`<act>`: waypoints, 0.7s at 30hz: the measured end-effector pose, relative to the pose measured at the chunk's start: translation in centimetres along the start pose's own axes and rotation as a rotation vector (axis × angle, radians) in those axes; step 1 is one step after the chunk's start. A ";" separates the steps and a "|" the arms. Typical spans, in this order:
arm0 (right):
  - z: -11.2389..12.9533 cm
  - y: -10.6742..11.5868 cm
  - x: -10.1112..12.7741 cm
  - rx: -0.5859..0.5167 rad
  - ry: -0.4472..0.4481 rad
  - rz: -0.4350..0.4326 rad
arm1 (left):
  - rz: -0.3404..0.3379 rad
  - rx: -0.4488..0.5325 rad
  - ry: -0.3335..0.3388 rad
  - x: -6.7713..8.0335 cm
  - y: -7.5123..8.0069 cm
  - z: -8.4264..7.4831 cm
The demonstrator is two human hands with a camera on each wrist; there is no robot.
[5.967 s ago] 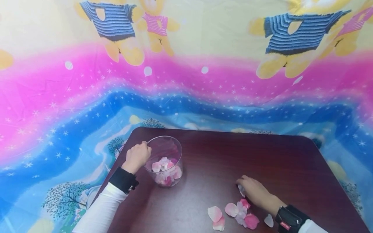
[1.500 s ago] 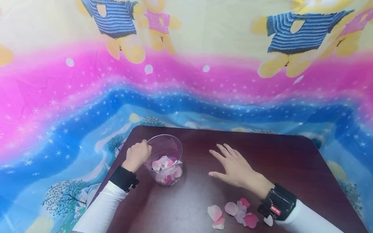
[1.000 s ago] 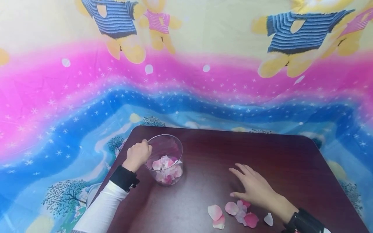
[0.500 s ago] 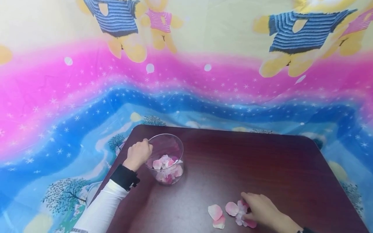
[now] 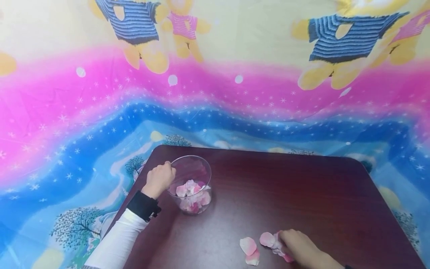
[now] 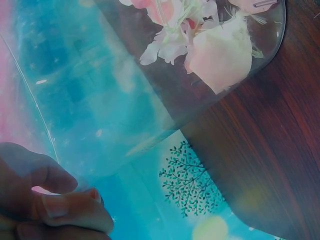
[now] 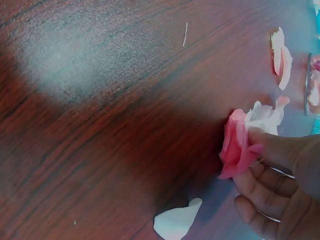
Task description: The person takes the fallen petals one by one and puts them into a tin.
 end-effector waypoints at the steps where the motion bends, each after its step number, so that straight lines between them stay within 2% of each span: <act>1: 0.0 0.0 -0.1 0.006 -0.016 0.002 | -0.001 0.000 0.000 0.0 0.0 0.0; 7: 0.1 0.5 -0.4 0.083 -0.051 -0.019 | -0.001 -0.001 0.002 -0.1 -0.2 0.0; 15: 0.8 2.0 -1.2 0.126 -0.104 -0.045 | -0.008 0.009 -0.005 0.0 -0.1 0.0; 21: 1.4 3.9 -2.4 0.127 -0.071 -0.086 | -0.002 0.004 -0.002 -0.1 -0.1 0.0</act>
Point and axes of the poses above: each hand's wrist, its own x-axis away from the middle knuckle, its own y-axis out of the back of the hand, z = x × y, the point moved 4 cm from there along -x, towards the middle knuckle, and after that the axes turned 4 degrees about -x, right-handed, at the moved point
